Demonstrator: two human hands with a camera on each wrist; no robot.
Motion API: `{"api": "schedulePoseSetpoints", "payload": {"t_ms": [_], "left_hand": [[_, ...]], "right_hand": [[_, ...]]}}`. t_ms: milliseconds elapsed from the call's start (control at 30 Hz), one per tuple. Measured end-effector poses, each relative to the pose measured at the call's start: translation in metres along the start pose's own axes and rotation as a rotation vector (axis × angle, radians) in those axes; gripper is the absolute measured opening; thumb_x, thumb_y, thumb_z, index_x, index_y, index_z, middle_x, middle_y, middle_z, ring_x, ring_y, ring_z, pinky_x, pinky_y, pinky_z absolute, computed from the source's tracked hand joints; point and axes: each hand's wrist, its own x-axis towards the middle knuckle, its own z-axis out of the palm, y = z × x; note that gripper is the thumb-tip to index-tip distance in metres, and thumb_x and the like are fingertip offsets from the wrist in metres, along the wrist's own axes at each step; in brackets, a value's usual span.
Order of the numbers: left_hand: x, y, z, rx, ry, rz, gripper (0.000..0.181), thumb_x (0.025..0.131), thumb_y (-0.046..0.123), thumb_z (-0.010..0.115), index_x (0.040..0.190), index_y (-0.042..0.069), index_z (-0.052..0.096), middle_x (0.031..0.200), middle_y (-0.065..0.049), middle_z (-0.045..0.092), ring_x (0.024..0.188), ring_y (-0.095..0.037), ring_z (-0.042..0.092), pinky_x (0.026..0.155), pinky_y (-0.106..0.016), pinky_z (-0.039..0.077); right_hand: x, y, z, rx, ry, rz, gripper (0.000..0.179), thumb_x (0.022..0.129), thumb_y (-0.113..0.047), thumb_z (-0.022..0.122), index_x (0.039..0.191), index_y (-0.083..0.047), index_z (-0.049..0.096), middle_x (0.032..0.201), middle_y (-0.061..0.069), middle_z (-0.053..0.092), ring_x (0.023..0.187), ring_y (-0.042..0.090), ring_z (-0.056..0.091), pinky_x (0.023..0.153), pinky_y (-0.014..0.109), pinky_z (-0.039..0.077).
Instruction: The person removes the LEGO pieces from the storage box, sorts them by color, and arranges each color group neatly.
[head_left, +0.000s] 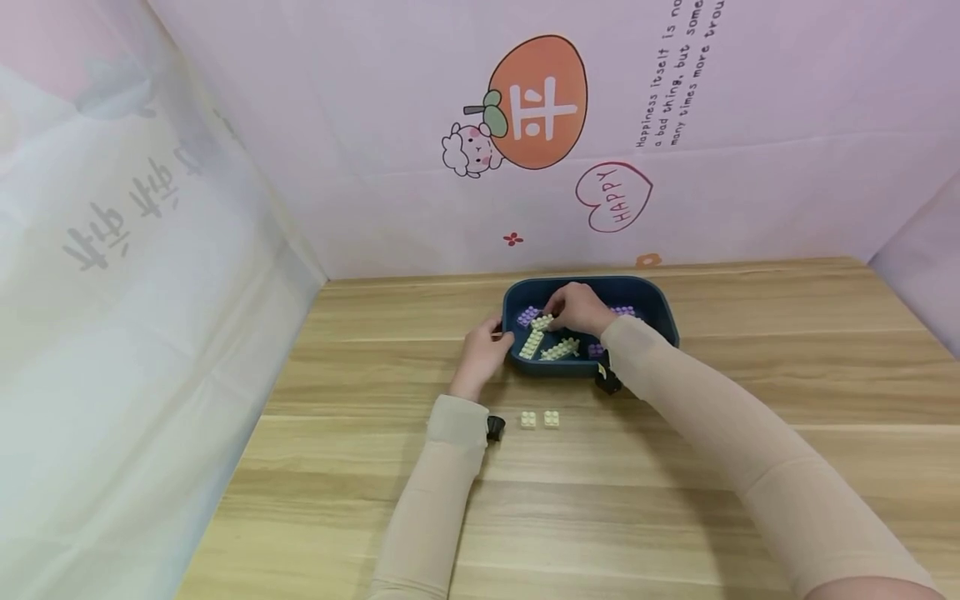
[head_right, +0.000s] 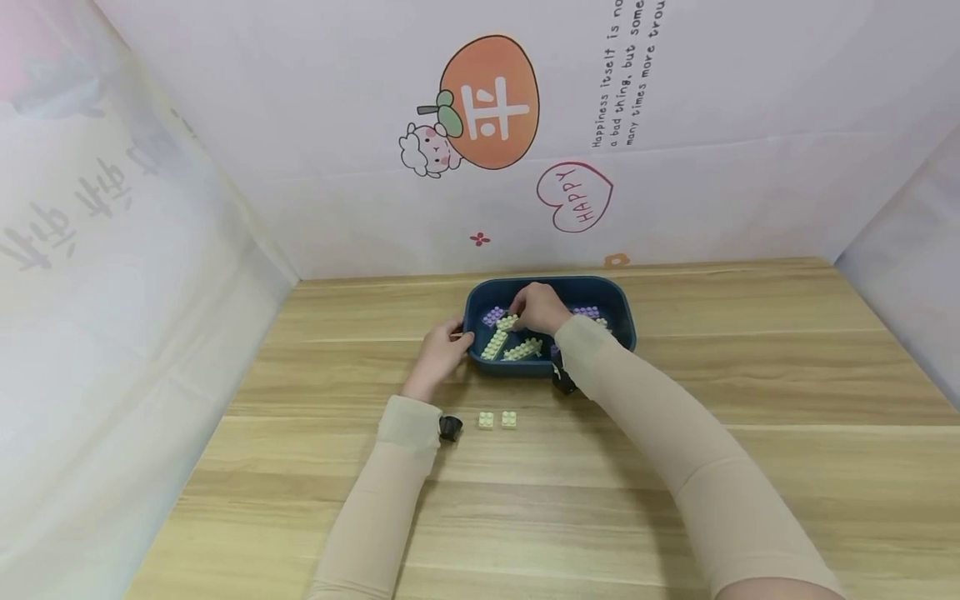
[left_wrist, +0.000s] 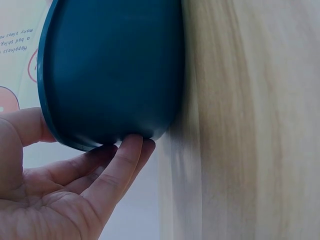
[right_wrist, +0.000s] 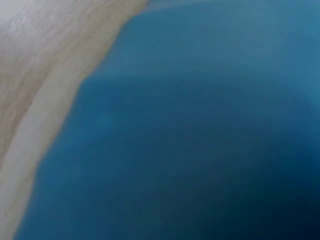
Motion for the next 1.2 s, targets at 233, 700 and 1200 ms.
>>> {"api": "schedulePoseSetpoints", "payload": {"t_ms": [233,700,1200], "left_hand": [[-0.001,-0.001,0.001,0.018,0.002,0.004,0.04,0.097,0.013,0.053,0.135,-0.001,0.053,0.131,-0.02,0.059,0.12,-0.031,0.058,0.101,-0.04,0.048],[-0.001,0.001,0.002,0.028,0.012,-0.002,0.04,0.097,0.013,0.053,0.134,-0.002,0.054,0.129,-0.021,0.06,0.119,-0.031,0.059,0.1,-0.04,0.049],[-0.001,0.001,0.002,0.036,0.01,0.006,0.039,0.097,0.013,0.053,0.133,-0.004,0.053,0.129,-0.022,0.06,0.119,-0.031,0.058,0.101,-0.04,0.048]], "right_hand": [[0.0,0.001,0.001,-0.063,-0.022,-0.001,0.022,0.081,-0.004,0.075,0.103,0.001,0.073,0.1,0.017,0.07,0.091,0.026,0.061,0.084,0.04,0.054],[-0.002,0.0,-0.003,-0.134,-0.018,-0.011,0.022,0.082,-0.006,0.076,0.102,0.002,0.073,0.103,0.017,0.069,0.09,0.026,0.061,0.084,0.042,0.054],[-0.012,-0.011,-0.012,-0.072,0.039,-0.095,0.019,0.082,-0.005,0.074,0.1,0.001,0.074,0.098,0.016,0.071,0.087,0.025,0.063,0.081,0.041,0.055]]}}
